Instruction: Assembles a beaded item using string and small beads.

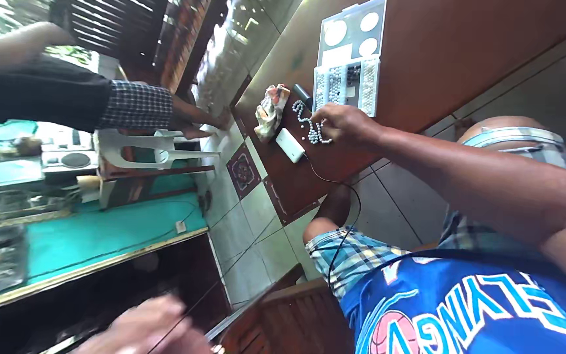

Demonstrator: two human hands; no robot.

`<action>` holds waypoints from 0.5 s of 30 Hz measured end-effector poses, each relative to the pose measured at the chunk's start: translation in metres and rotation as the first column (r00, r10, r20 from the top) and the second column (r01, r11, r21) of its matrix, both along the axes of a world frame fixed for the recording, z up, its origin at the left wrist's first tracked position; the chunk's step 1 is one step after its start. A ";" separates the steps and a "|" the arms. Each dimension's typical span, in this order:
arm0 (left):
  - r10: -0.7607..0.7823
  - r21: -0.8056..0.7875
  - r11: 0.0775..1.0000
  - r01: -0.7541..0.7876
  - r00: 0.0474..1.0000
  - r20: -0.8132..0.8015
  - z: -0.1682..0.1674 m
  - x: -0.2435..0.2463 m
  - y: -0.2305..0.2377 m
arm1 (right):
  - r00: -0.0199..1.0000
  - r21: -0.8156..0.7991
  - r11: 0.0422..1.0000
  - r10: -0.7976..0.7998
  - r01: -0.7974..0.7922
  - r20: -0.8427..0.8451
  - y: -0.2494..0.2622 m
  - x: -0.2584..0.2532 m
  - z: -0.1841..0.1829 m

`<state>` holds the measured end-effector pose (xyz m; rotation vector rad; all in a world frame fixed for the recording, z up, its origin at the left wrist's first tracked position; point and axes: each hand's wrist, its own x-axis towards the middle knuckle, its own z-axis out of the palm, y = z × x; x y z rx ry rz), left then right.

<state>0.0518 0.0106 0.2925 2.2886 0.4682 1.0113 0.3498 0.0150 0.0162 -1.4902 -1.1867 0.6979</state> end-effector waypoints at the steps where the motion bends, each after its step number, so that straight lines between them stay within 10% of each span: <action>1: -0.009 0.039 0.999 0.013 0.994 -0.106 -0.016 0.005 0.001 | 0.998 0.038 0.999 0.014 -0.011 -0.069 -0.004 0.002 0.008; 10: 0.147 0.280 0.960 0.004 0.844 -0.515 -0.170 0.069 0.014 | 0.624 0.239 0.844 0.521 -0.481 -0.583 -0.061 -0.043 0.030; 15: 0.106 0.107 0.992 -0.065 0.890 -0.443 -0.185 0.082 0.016 | 0.806 0.116 0.925 0.373 -0.362 -0.461 -0.062 -0.030 0.032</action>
